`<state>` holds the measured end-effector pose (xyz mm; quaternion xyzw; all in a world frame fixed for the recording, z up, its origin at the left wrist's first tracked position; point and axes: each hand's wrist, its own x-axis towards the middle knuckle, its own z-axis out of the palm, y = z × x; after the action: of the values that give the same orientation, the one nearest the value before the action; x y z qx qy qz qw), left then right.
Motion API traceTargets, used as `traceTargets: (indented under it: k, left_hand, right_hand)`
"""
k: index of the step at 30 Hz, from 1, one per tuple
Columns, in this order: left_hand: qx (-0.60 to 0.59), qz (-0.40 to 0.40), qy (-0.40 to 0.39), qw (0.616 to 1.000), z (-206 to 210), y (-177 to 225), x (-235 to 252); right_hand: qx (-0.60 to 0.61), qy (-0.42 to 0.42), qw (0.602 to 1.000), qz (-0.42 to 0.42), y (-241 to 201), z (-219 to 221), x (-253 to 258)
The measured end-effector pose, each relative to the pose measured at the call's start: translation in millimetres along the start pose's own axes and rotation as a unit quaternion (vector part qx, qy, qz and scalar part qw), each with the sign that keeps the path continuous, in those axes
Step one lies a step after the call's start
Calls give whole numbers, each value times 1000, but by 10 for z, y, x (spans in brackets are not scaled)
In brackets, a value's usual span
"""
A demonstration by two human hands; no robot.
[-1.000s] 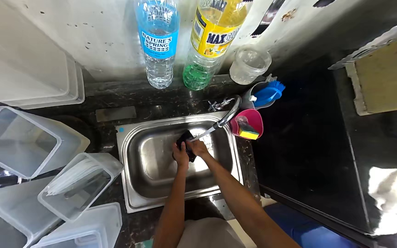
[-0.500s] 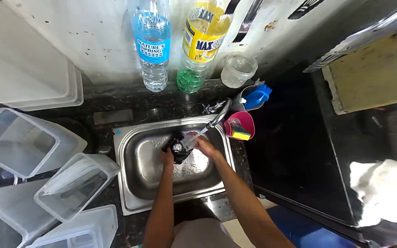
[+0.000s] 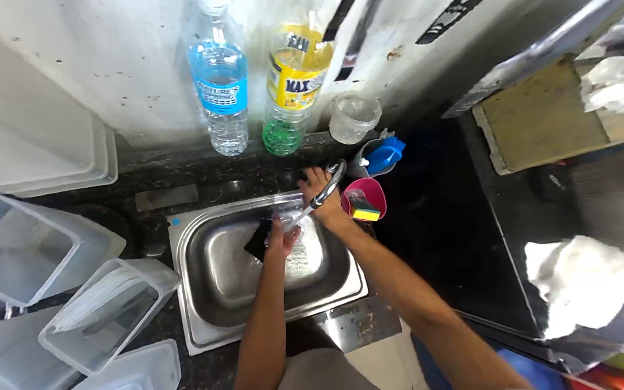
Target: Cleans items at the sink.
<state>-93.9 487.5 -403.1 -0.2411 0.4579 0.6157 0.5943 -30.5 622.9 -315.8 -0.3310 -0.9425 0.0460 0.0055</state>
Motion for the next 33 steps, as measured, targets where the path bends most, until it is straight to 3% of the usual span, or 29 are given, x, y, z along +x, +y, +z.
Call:
traceTargets:
  k: [3,5,7,10,12,14,19,22,25,27,33]
  left_hand:
    - [-1,29,-40,999,73,16,-20]
    - [-20,20,-55,998,88,22,-59]
    - [-25,-1,-57,998,78,17,-101]
    - [-8,-32,-43,999,16,3,-160]
    - [-20,-46,-36,998,-60,-39,-196]
    - [-53,-58,-36,996,-104,-52,-261]
    - [-30,-110,-66,991,-245,-65,-412]
    - [-4,-104,-120,987,-242,-134,-398]
    - [57,-45,-70,995,-173,-193,-439]
    - [180,39,-35,982,-149,-250,-470]
    - [429,300,-95,847,-254,-306,-585]
  right_hand:
    - [-82,-89,992,45,-40,-59,333]
    - [-63,-187,978,61,-99,-209,468]
    - [-49,-219,972,66,-100,-257,545]
    - [12,-134,984,121,-13,-167,445]
    - [80,-59,975,196,82,-253,35]
    - [106,0,970,219,242,-527,-514]
    - [119,-133,948,262,906,-411,-935]
    - [127,-134,954,237,1063,-471,-900]
    - [170,-90,953,234,1146,-483,-900]
    - [187,-114,941,257,1111,-471,-875]
    - [176,-149,923,307,1095,-466,-778]
